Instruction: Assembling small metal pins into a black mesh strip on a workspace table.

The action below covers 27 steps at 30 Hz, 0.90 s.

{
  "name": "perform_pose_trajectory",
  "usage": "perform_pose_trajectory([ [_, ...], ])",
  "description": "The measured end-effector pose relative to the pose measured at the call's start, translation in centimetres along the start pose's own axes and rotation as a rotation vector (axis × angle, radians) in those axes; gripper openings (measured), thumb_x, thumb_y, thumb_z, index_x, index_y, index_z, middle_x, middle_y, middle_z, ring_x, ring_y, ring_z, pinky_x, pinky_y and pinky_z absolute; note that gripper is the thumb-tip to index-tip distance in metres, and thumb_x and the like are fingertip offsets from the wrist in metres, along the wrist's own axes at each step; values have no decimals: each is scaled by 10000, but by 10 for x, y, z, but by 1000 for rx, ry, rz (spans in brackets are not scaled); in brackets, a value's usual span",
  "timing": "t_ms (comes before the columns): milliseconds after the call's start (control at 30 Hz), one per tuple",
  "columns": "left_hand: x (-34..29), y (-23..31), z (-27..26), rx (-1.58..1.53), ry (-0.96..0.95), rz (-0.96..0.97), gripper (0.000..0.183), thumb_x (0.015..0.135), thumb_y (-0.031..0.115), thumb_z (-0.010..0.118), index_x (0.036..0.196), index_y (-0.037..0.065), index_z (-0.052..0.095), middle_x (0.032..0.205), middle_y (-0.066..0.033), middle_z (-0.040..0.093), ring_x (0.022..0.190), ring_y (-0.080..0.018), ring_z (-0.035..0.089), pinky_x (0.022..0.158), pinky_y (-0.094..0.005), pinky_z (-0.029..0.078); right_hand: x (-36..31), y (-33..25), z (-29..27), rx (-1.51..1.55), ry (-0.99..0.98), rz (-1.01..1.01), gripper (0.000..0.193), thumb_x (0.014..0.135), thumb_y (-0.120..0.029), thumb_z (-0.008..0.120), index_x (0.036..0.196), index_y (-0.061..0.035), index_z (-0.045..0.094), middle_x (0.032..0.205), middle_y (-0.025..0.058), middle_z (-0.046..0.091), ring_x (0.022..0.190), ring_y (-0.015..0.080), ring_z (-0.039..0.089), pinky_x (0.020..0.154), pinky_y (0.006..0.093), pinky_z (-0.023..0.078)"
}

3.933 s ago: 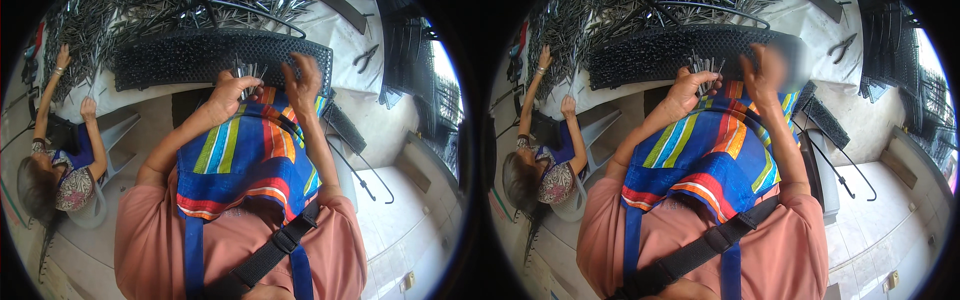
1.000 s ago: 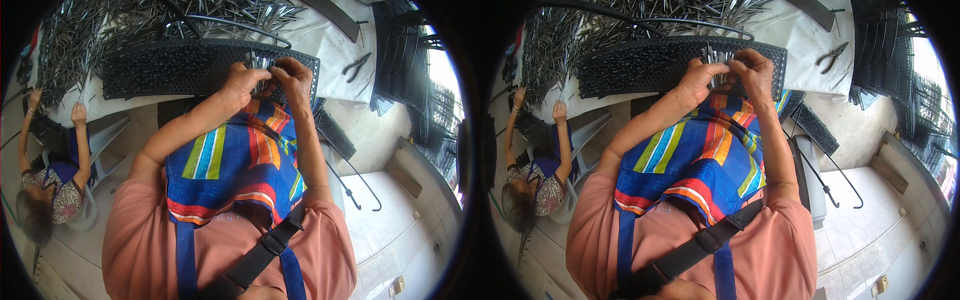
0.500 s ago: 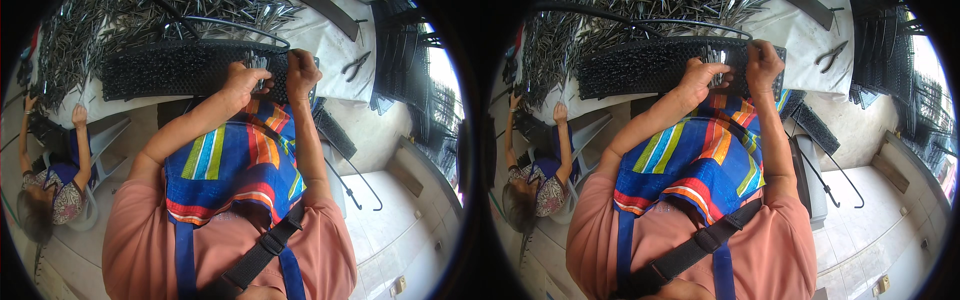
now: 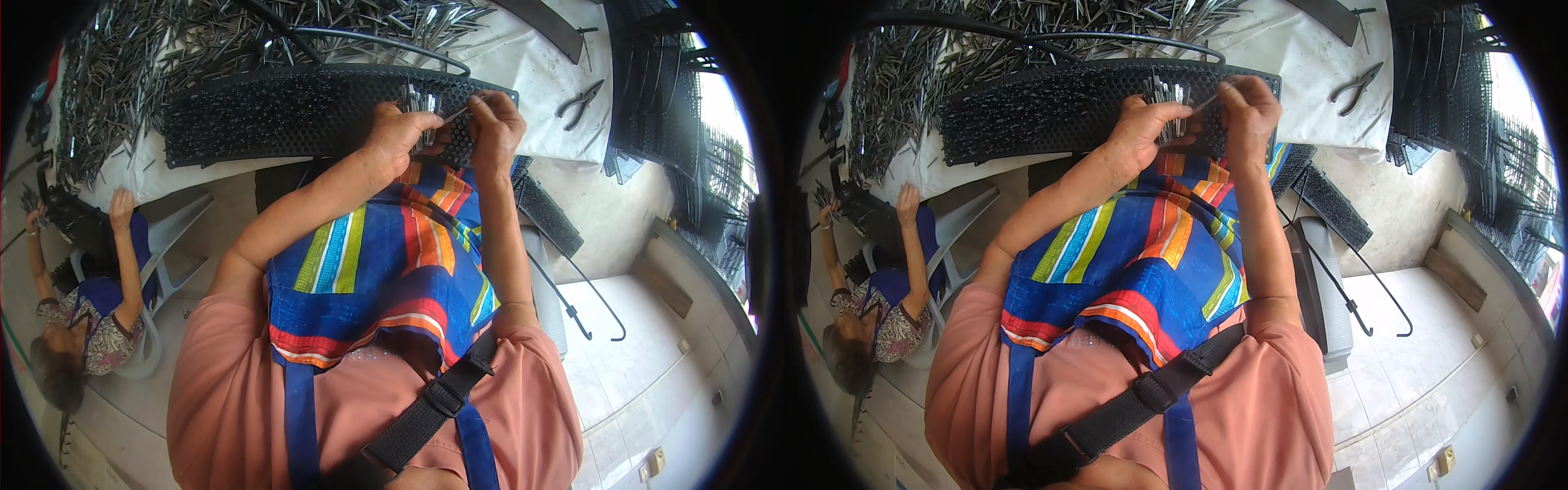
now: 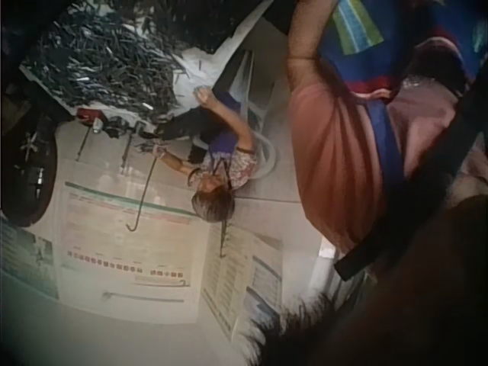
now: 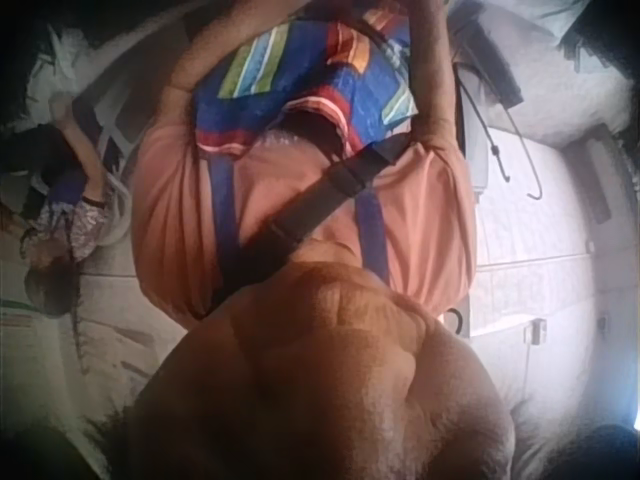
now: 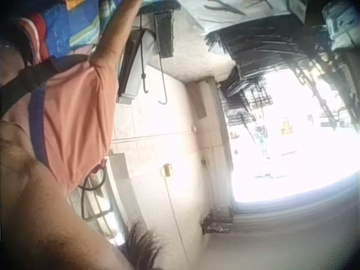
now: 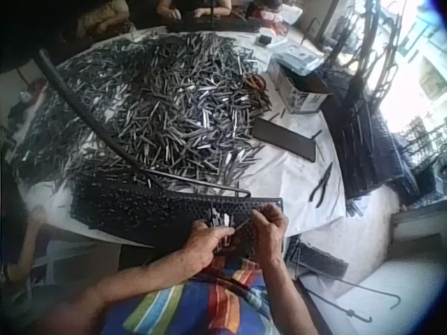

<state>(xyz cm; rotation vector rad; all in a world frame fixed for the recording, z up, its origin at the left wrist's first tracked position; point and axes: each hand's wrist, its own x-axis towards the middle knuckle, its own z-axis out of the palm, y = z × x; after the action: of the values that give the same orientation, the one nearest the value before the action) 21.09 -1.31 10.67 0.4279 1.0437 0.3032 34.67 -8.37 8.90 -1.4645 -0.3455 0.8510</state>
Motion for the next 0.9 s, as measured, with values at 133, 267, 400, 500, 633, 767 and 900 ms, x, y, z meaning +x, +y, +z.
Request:
perform_pose_trajectory([
  [133, 1, -5, -1, 77, 4, 51, 62, 740, -6, 667, 801, -12, 658, 766, -112, 678, 655, -217, 662, 574, -330, 533, 16, 7, -2, -214, 218, -375, 31, 787, -16, 671, 787, -4, 643, 671, 14, 616, 585, 64, 542, 533, 218, 432],
  [267, -1, -2, -2, 82, 13, 55, 62, 740, -2, 669, 801, -11, 664, 767, -111, 681, 657, -212, 663, 557, -315, 530, 22, 10, 1, -561, 214, -550, 53, 765, -41, 688, 809, -36, 660, 683, 52, 643, 596, 128, 603, 573, 271, 472],
  [400, -4, 0, -4, 39, -15, 6, 93, 745, 4, 665, 837, -7, 667, 787, -114, 684, 670, -213, 665, 558, -313, 530, 19, 14, 2, -894, 118, -675, 90, 740, -93, 704, 827, -95, 682, 757, 99, 643, 651, 270, 638, 593, 335, 488],
  [500, -5, -1, -4, 42, -13, 21, 80, 754, -5, 632, 823, 30, 650, 745, -81, 673, 612, -182, 648, 522, -305, 515, 15, 15, 2, -1004, 124, -735, 86, 749, -132, 704, 828, -102, 684, 773, 105, 634, 665, 301, 633, 590, 345, 488],
  [633, -9, 2, -10, 16, -25, -9, 87, 752, -3, 633, 829, 34, 652, 749, -82, 673, 618, -185, 649, 537, -306, 519, -1, 3, 7, -855, 76, -619, 110, 775, -132, 690, 852, -54, 678, 734, 91, 642, 634, 234, 634, 580, 318, 484],
  [767, -18, 5, -17, 2, -25, -32, 56, 746, 11, 642, 802, 17, 649, 730, -95, 667, 609, -193, 649, 531, -320, 525, -22, -6, 22, -487, -212, -69, 113, 791, -82, 675, 862, 6, 667, 699, 61, 646, 606, 136, 605, 549, 273, 471],
  [900, -21, 3, -28, -67, -18, -13, 32, 737, 7, 643, 769, 1, 645, 707, -103, 660, 583, -199, 646, 521, -337, 533, -34, -11, 42, -237, -200, 126, 86, 799, -32, 656, 852, 36, 663, 673, 42, 631, 545, 76, 563, 479, 212, 438],
])
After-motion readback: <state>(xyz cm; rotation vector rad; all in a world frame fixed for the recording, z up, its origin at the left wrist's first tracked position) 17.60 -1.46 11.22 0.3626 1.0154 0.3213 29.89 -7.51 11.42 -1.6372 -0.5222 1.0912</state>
